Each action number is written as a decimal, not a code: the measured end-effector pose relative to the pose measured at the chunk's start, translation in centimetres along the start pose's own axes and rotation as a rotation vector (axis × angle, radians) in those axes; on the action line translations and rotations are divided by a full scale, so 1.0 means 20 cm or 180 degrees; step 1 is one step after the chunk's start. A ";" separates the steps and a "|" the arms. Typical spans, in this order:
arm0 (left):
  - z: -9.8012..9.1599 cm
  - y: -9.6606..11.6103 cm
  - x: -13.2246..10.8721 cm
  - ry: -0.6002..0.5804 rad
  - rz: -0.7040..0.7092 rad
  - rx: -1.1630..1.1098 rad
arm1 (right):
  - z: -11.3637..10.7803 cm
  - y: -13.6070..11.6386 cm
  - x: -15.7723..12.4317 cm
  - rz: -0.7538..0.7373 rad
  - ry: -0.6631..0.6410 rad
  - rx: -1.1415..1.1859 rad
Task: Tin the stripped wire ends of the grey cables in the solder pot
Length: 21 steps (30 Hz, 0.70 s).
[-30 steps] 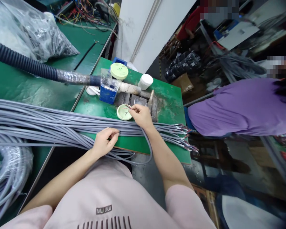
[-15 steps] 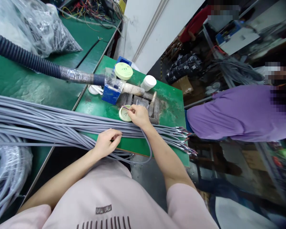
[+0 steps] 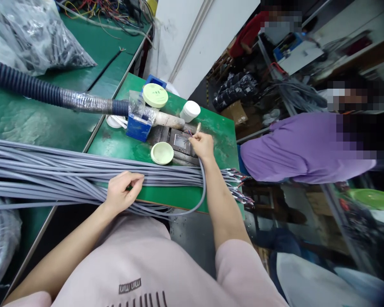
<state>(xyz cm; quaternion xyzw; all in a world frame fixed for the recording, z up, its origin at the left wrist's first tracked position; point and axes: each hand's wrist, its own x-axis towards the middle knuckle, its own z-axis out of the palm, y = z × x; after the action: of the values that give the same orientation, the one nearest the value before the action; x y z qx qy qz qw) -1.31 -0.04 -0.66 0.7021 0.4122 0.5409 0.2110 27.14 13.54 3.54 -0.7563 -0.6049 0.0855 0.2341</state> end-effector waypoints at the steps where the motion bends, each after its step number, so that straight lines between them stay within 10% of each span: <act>1: 0.00 0.00 0.00 -0.0022 -0.0040 0.0009 | 0.02 0.01 0.01 0.0024 -0.0020 -0.0074; 21: 0.00 0.00 0.00 -0.0058 -0.0046 0.0001 | 0.03 0.02 0.03 0.0044 -0.0060 -0.0196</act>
<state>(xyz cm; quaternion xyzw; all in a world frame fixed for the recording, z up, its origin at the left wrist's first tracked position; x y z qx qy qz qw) -1.36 -0.02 -0.72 0.7040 0.4154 0.5329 0.2186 27.45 14.25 2.83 -0.7664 -0.6042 0.0756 0.2045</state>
